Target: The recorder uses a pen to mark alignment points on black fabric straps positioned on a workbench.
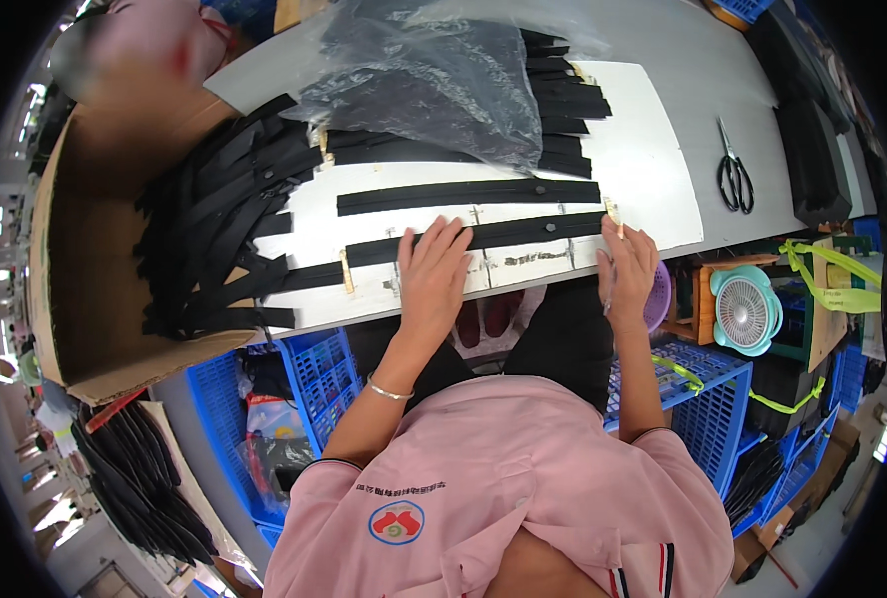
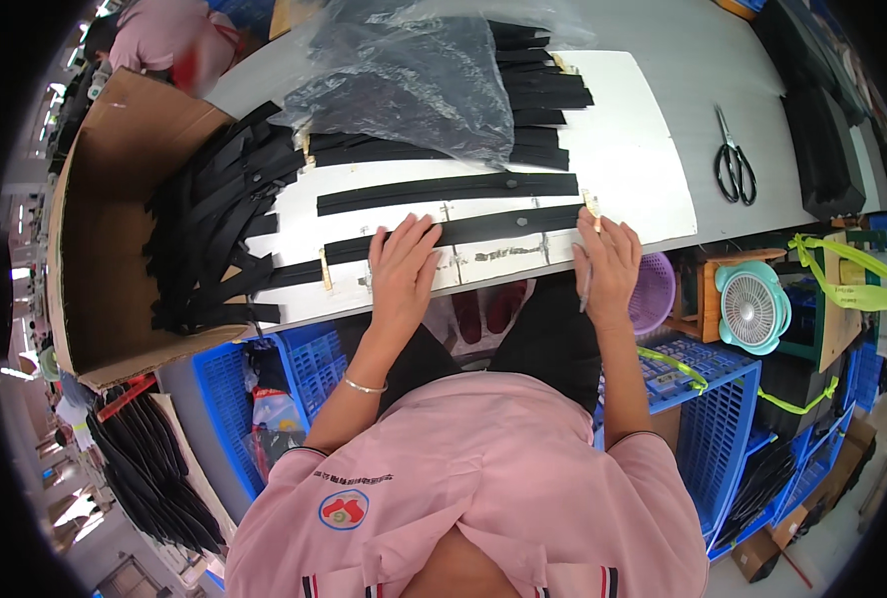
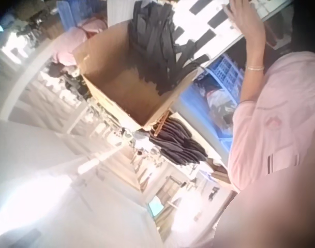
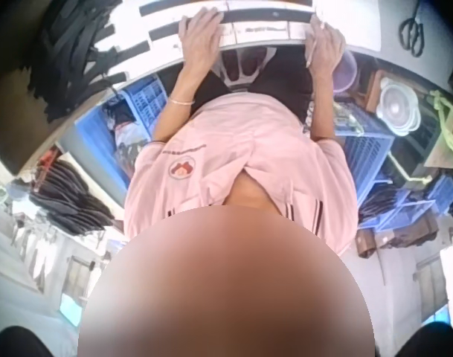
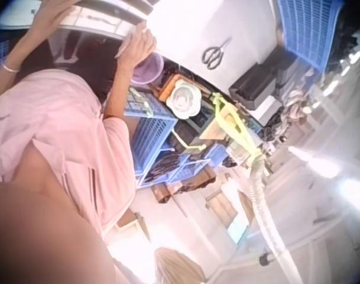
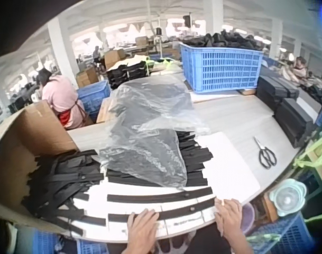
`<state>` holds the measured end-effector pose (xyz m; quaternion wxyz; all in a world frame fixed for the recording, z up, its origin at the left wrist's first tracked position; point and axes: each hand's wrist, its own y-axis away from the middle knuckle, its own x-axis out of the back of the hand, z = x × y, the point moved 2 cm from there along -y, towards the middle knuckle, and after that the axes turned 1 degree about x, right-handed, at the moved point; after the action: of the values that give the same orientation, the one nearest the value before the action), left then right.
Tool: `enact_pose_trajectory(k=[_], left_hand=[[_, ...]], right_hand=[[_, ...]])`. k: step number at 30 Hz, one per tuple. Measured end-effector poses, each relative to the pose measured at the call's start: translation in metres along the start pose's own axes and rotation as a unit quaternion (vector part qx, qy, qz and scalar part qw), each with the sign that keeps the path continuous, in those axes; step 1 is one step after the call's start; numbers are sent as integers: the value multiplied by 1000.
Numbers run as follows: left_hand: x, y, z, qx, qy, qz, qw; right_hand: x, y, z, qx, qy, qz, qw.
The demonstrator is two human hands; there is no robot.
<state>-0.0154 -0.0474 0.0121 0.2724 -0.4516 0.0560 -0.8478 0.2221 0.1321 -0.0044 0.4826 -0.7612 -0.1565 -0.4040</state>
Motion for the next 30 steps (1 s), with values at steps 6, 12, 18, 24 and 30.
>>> enact_pose_trajectory(k=[6,12,18,24,30], left_hand=[[36,43,-21,88,-117,15,989],[49,64,-33,135,-137,29,981],[48,74,-33,149,-125,32,980],[47,75,-35,148,-105,53,982],[47,75,-36,143,-103,69,982]], right_hand=[[-4,0,-4,-10,-26,20,999],[-5,-1,-4,-27,-15,13,999],[6,-16,-17,-31,21,-4,999],[-4,-56,-85,-158,-217,-28,963],[-57,-94,-176,-176,-446,-175,860]])
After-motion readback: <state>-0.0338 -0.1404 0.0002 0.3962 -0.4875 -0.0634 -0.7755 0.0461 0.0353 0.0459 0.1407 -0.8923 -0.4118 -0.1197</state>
